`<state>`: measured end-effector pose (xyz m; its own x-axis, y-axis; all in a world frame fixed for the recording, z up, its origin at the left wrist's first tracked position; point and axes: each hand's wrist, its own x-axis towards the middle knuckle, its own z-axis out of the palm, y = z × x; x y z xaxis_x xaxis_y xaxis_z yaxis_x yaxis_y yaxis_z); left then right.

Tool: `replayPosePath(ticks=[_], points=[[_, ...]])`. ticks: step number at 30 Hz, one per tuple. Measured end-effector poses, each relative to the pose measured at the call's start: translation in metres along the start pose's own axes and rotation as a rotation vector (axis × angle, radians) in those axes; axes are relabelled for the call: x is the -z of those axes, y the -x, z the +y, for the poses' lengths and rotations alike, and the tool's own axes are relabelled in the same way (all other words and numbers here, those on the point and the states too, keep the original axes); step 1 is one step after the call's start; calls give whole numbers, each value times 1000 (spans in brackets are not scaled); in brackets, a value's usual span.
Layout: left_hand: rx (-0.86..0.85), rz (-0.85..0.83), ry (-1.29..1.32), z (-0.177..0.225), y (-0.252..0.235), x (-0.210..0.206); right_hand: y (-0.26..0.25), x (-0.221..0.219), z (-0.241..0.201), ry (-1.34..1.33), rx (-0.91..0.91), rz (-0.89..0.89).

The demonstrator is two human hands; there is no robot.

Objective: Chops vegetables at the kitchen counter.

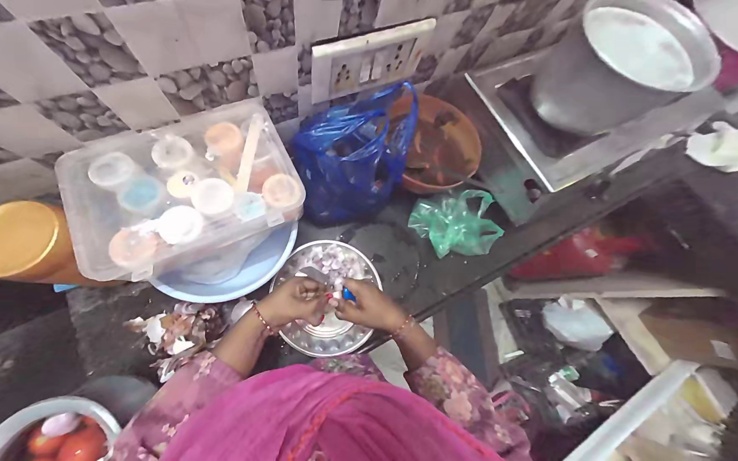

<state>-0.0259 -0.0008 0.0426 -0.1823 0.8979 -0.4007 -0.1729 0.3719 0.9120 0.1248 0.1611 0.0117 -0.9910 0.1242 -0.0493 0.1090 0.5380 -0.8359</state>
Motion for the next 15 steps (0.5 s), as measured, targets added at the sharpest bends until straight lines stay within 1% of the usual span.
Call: replayPosePath(ticks=[3, 11, 15], points=[[-9, 33, 46, -4, -5, -2, -2, -3, 1, -7, -28, 18], [-20, 99, 133, -23, -14, -5, -5, -20, 7, -58, -212, 60], [11, 179, 243, -19, -14, -10, -7, -20, 5, -78, -250, 59]])
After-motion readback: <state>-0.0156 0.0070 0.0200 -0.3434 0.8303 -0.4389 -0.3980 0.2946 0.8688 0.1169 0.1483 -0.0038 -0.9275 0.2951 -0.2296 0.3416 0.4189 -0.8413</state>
